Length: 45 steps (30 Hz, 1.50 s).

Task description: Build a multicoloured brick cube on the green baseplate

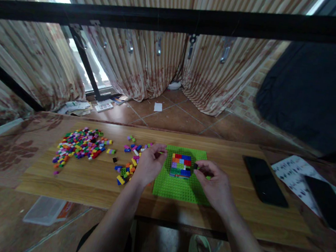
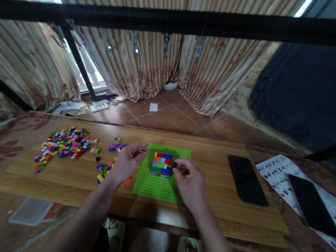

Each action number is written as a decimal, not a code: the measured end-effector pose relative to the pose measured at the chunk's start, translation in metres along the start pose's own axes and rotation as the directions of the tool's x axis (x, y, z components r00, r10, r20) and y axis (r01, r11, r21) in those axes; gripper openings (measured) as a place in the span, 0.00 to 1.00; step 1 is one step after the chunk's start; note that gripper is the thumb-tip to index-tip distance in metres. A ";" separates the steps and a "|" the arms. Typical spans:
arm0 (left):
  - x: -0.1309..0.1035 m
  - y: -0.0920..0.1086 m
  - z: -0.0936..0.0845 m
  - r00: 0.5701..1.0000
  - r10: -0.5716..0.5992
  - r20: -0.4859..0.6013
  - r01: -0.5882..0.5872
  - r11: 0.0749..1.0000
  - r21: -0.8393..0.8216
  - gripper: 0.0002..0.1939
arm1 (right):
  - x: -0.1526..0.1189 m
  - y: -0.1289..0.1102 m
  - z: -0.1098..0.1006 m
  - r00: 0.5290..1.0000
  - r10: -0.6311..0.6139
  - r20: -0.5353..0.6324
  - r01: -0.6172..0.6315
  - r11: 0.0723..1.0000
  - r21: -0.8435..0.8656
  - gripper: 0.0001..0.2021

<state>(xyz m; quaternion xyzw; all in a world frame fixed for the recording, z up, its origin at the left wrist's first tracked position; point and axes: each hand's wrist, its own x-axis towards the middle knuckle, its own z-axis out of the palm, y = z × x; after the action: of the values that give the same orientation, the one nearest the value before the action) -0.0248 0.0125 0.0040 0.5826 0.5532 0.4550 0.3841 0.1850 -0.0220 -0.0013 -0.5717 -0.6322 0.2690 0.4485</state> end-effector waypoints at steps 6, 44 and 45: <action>-0.002 -0.008 0.012 0.997 -0.069 0.028 0.062 0.982 0.180 0.16 | 0.001 0.000 0.015 0.997 -0.050 0.065 0.052 0.999 -0.017 0.08; -0.005 0.000 0.049 0.989 -0.149 0.014 0.145 0.977 0.157 0.30 | -0.002 0.010 0.041 0.977 0.197 -0.082 -0.159 0.926 0.341 0.10; -0.004 -0.002 0.050 0.987 -0.158 0.019 0.154 0.979 0.130 0.30 | -0.002 0.011 0.041 0.977 0.197 -0.079 -0.158 0.925 0.344 0.11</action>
<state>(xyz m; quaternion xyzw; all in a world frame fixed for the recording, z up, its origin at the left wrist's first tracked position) 0.0226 0.0114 -0.0133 0.5675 0.6197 0.3783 0.3884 0.1545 -0.0145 -0.0292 -0.5559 -0.4965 0.3799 0.5478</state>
